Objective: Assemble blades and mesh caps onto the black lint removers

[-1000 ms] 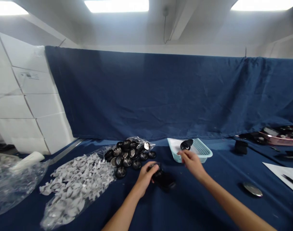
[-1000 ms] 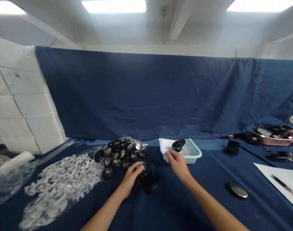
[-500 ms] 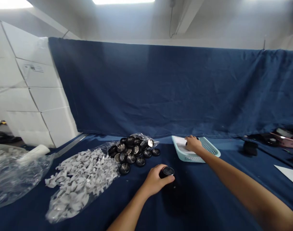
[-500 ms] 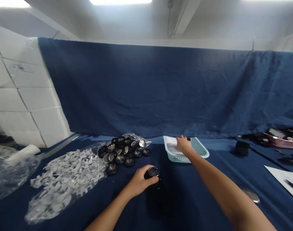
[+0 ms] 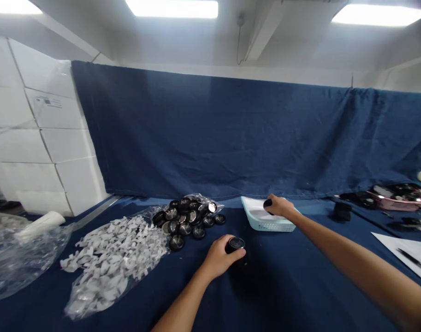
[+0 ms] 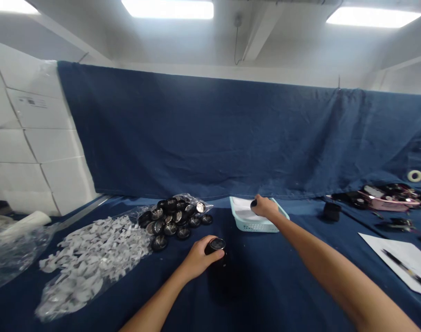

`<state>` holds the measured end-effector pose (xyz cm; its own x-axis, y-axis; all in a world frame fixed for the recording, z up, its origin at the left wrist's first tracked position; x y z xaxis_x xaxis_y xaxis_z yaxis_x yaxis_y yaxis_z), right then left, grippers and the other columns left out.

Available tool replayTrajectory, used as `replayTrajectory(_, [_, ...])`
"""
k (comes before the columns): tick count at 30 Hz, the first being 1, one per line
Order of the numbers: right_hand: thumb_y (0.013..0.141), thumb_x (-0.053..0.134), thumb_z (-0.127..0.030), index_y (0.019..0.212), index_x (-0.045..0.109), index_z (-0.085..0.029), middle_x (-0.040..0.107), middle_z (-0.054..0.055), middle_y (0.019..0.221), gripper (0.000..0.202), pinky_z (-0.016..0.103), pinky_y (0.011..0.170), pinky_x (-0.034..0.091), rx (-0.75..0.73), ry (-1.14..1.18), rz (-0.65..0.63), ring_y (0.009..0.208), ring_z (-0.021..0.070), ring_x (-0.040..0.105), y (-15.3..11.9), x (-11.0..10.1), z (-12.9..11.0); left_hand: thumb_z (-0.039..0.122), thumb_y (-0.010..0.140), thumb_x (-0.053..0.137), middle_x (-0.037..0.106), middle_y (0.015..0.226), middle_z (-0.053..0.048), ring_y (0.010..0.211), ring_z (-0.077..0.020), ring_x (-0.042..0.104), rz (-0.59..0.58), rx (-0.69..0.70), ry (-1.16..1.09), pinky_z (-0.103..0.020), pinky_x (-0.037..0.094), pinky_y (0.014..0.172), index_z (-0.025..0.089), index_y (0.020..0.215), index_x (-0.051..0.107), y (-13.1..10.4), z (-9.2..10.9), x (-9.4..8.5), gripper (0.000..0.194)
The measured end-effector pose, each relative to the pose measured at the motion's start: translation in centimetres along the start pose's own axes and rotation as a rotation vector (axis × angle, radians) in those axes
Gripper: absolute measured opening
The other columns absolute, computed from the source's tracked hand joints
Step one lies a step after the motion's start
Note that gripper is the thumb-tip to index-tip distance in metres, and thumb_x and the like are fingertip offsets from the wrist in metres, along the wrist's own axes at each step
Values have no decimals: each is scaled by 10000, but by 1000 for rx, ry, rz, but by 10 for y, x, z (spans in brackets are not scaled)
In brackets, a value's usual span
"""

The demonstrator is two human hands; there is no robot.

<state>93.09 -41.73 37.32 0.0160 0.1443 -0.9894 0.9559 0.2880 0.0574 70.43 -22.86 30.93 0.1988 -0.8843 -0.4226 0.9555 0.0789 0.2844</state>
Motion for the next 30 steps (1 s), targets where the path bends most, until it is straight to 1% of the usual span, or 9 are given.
replayTrajectory(4, [852, 517, -511, 1343, 435, -178, 664, 169, 1065, 599, 392, 754, 465, -48, 17, 92, 983, 335, 638, -35, -40, 1, 457, 724, 718, 681, 1017, -30, 971, -232, 608, 0, -26, -59, -314, 417, 880, 234, 1087, 631, -2, -8, 0, 436])
replayTrajectory(7, [781, 591, -461, 1231, 547, -248, 704, 80, 927, 500, 316, 708, 446, -184, 48, 53, 878, 278, 669, -79, -53, 3, 437, 706, 742, 674, 1057, -64, 981, -238, 618, 9, -72, -120, -323, 436, 878, 210, 1221, 542, -1, -17, -1, 597])
replayTrajectory(9, [731, 638, -413, 1163, 598, -276, 704, 41, 837, 455, 297, 684, 431, -253, 56, 25, 819, 258, 670, -113, -56, 7, 408, 699, 752, 673, 1066, -80, 983, -238, 623, 3, -85, -163, -321, 448, 874, 192, 1239, 522, 0, -20, -1, 625])
replayTrajectory(11, [738, 618, -422, 1188, 586, -275, 688, 35, 752, 474, 311, 647, 414, -301, 43, 19, 761, 268, 660, -144, -56, 12, 381, 695, 757, 676, 1067, -80, 989, -238, 623, -16, -81, -204, -313, 454, 868, 188, 1190, 557, 1, -20, 0, 568])
replayTrajectory(15, [737, 607, -393, 1114, 632, -285, 699, 50, 875, 394, 321, 690, 429, -385, 76, -83, 833, 265, 653, -184, -41, 12, 354, 701, 753, 683, 1036, -60, 977, -233, 617, -49, -62, -257, -310, 450, 862, 191, 1083, 621, 4, -16, 0, 436])
replayTrajectory(18, [713, 631, -386, 1091, 642, -265, 705, 60, 983, 397, 347, 752, 446, -424, 82, -121, 902, 284, 653, -193, -20, -2, 348, 698, 760, 681, 1020, -53, 968, -228, 613, -63, -60, -286, -311, 445, 862, 190, 1074, 626, 5, -15, 0, 429])
replayTrajectory(24, [804, 525, -606, 1050, 666, -238, 696, 125, 1046, 464, 419, 751, 463, -418, 85, -157, 886, 345, 671, -190, 31, -36, 325, 663, 789, 676, 1051, -51, 990, -229, 610, -94, -86, -341, -330, 442, 892, 196, 1093, 627, 4, -15, -1, 477])
replayTrajectory(27, [862, 448, -608, 1076, 661, -254, 709, 110, 1008, 466, 408, 767, 461, -402, 169, -150, 908, 330, 666, -183, 33, -35, 318, 657, 791, 678, 1058, -54, 1011, -234, 605, -93, -103, -357, -339, 440, 904, 195, 1101, 627, 2, -14, -2, 489])
replayTrajectory(30, [880, 446, -586, 1070, 673, -260, 721, 78, 933, 440, 369, 779, 471, -408, 290, -189, 855, 277, 670, -183, 24, -19, 304, 649, 796, 681, 1068, -56, 1017, -241, 606, -93, -117, -362, -352, 441, 915, 196, 1107, 634, 2, -14, -2, 497])
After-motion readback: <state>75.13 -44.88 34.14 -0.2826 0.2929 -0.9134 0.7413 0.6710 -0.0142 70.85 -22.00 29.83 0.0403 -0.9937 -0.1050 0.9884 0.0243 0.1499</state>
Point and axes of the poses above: each hand's wrist, its own y-axis towards the middle knuckle, its own x-axis out of the palm, z = x × y, the point moved 7 cm from there along y, towards the middle knuckle
